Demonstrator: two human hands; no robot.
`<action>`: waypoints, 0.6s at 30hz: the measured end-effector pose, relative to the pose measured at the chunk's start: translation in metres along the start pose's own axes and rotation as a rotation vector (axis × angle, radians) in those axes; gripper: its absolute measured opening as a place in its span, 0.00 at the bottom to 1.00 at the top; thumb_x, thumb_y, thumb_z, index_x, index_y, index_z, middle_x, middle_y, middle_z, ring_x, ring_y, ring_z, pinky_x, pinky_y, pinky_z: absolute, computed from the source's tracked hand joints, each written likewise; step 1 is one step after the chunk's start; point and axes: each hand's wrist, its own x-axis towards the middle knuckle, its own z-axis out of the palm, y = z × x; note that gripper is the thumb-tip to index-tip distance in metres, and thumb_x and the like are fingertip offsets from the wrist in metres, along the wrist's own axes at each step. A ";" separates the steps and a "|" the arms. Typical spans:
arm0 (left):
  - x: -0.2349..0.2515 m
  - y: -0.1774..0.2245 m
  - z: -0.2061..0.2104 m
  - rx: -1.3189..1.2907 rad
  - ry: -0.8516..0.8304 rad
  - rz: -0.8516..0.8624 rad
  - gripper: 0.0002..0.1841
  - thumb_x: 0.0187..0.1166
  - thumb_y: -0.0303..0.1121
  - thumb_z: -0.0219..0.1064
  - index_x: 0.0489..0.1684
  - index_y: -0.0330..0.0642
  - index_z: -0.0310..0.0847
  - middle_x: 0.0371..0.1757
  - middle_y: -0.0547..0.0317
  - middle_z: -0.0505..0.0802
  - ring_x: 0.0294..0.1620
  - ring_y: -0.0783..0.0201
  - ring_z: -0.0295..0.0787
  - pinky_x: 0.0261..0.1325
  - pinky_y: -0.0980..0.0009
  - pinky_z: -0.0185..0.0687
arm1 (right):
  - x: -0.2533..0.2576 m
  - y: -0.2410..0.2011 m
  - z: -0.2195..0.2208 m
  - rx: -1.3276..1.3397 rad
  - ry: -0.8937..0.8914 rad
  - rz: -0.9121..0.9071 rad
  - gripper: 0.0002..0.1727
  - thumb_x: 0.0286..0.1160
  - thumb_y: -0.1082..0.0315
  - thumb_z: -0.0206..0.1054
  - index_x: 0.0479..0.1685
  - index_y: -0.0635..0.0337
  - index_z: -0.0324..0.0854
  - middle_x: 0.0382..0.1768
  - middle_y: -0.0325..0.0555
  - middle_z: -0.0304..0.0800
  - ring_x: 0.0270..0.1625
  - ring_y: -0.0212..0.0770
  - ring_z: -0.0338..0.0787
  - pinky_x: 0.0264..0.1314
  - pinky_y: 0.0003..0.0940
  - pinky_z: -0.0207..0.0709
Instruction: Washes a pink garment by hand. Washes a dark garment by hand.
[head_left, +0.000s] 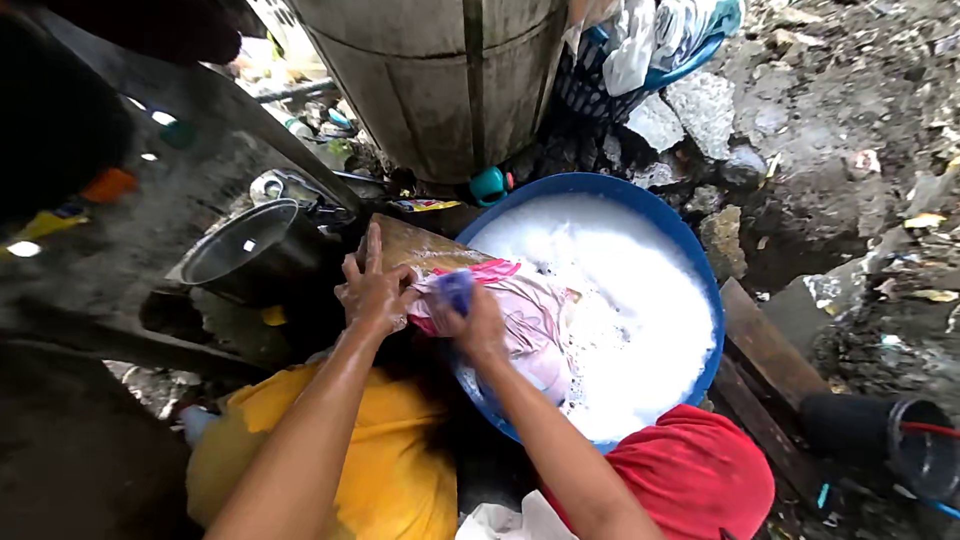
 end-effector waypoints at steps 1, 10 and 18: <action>0.001 0.000 0.001 -0.003 0.007 0.005 0.11 0.80 0.38 0.74 0.57 0.53 0.91 0.99 0.53 0.37 0.92 0.25 0.38 0.65 0.22 0.60 | 0.005 0.031 -0.014 0.012 0.039 0.051 0.35 0.76 0.54 0.74 0.77 0.67 0.74 0.65 0.70 0.86 0.67 0.67 0.87 0.68 0.65 0.80; 0.000 0.001 -0.001 -0.004 -0.020 -0.011 0.11 0.80 0.37 0.72 0.58 0.54 0.89 0.98 0.48 0.40 0.91 0.24 0.37 0.66 0.22 0.58 | -0.002 -0.005 0.005 0.069 0.124 0.053 0.31 0.75 0.57 0.75 0.72 0.69 0.76 0.59 0.68 0.88 0.63 0.65 0.89 0.64 0.63 0.83; 0.006 -0.003 0.002 -0.008 -0.003 0.012 0.11 0.78 0.39 0.74 0.56 0.56 0.90 0.99 0.54 0.34 0.91 0.24 0.36 0.65 0.21 0.58 | 0.014 0.166 -0.064 0.055 0.331 0.595 0.40 0.77 0.50 0.74 0.82 0.66 0.65 0.67 0.74 0.83 0.71 0.70 0.84 0.72 0.67 0.75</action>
